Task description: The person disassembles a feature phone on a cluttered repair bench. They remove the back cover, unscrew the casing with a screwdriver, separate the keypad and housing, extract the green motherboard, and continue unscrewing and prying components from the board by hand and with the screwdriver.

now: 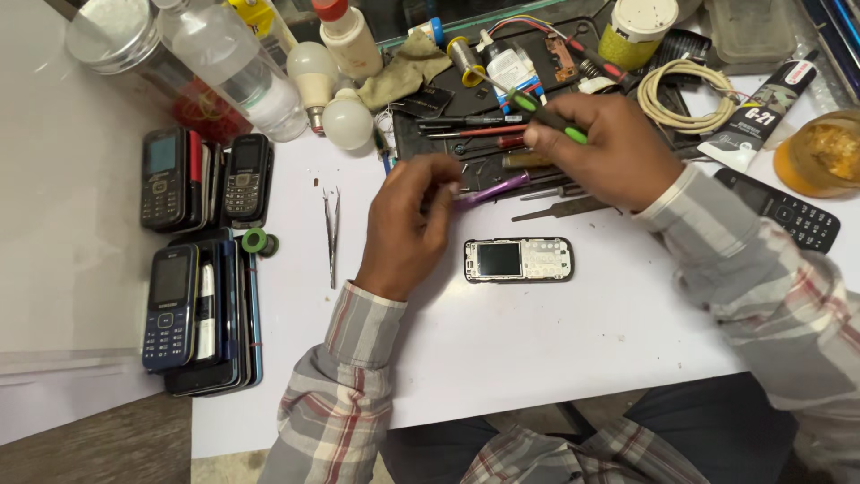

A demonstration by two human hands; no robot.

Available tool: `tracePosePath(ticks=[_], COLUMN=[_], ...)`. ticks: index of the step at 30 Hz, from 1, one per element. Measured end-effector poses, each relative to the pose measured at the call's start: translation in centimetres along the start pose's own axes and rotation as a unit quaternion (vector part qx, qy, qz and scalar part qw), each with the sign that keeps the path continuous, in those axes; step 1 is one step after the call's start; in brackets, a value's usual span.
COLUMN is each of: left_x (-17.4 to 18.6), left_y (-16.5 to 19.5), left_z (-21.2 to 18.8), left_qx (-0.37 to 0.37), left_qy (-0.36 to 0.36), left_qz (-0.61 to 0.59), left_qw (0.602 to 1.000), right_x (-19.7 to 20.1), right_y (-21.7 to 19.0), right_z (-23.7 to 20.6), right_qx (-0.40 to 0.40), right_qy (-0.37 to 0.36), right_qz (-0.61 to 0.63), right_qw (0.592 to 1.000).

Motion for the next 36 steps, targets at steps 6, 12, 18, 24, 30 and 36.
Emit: tracePosePath(ticks=[6, 12, 18, 24, 30, 36], left_x=[0.3, 1.2, 2.4, 2.7, 1.6, -0.1], left_y=[0.3, -0.1, -0.4, -0.2, 0.6, 1.7], left_z=[0.0, -0.3, -0.6, -0.9, -1.0, -1.5], left_qx=[-0.041, -0.020, 0.017, -0.006, -0.007, -0.008], left_qy=[0.037, 0.145, 0.215, 0.202, -0.056, -0.225], left_qz=[0.074, 0.063, -0.001, -0.039, 0.056, 0.101], left_qw=[0.996, 0.987, 0.976, 0.979, 0.997, 0.969], right_x=[-1.4, -2.7, -3.3, -1.1, 0.3, -3.0], right_y=[-0.1, -0.9, -1.8, -0.7, 0.6, 0.1], right_z=[-0.9, -1.6, -1.9, -1.0, 1.5, 2.1], right_qx=[0.101, 0.131, 0.159, 0.130, 0.135, 0.130], right_qy=[-0.024, -0.076, -0.082, -0.040, 0.016, 0.006], right_qz=[-0.072, -0.175, -0.246, -0.254, -0.241, -0.205], right_qw=[0.992, 0.973, 0.953, 0.958, 0.961, 0.970])
Point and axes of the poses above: each hand's wrist, its own z-axis towards the middle knuckle, its own x-axis out of the back of the hand, y = z × x, the point moved 2 cm from there along z, towards the middle knuckle, and after that the axes turned 2 degrees about -z, right-handed, at the moved point
